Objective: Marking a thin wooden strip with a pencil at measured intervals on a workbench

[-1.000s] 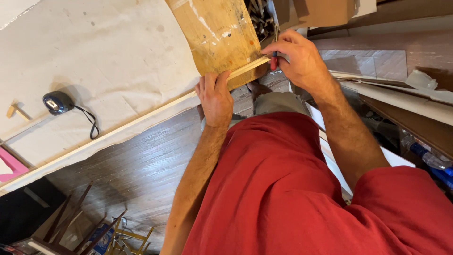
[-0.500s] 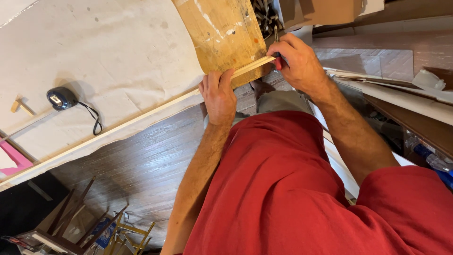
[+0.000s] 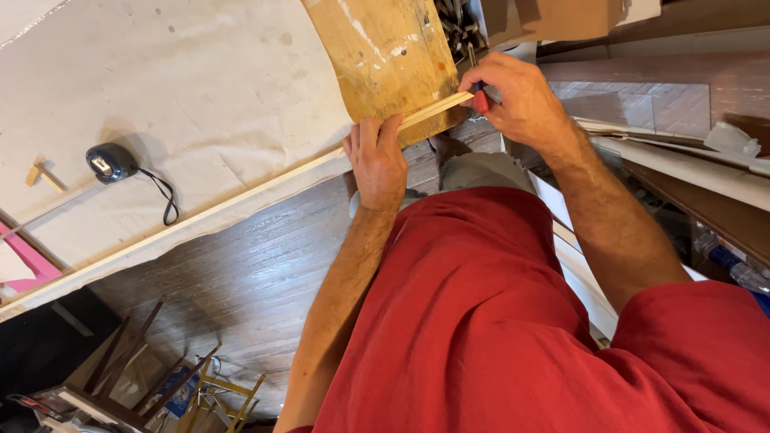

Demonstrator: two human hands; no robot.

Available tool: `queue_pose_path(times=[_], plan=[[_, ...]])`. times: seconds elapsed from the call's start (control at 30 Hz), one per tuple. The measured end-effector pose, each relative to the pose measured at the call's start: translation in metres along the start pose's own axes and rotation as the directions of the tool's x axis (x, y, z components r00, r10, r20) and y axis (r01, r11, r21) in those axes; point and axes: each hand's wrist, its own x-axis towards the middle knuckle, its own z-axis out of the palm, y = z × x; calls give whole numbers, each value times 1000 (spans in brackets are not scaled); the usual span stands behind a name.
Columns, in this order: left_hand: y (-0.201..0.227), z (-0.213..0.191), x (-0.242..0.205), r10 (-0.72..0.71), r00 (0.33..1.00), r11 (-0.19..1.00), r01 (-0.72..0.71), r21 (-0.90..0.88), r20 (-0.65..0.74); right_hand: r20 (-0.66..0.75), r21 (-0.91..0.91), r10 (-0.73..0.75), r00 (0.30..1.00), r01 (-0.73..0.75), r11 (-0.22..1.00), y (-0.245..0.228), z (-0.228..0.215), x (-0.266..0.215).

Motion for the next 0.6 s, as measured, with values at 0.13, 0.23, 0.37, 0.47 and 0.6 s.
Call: queue_pose_path(times=[0.13,0.23,0.37,0.47,0.6], plan=[[0,1,0,9,1000,1000,-8,14,-17,4,15,14,1000,-14,1000,-1,-4,1],[0,0,0,14,1000,1000,-14,10,-8,81,-14,76,994,-76,997,-6,-13,-1],[1,0,0,8,1000,1000,-8,11,-17,-142,199,99,985,-69,978,-19,-25,-11],[1,1,-2,7,1000,1000,-6,15,-17,-215,274,182,960,-119,954,-26,-25,-18],[1,0,1,4,1000,1000,-3,19,-10,-199,449,402,893,-282,848,-29,-17,-21]])
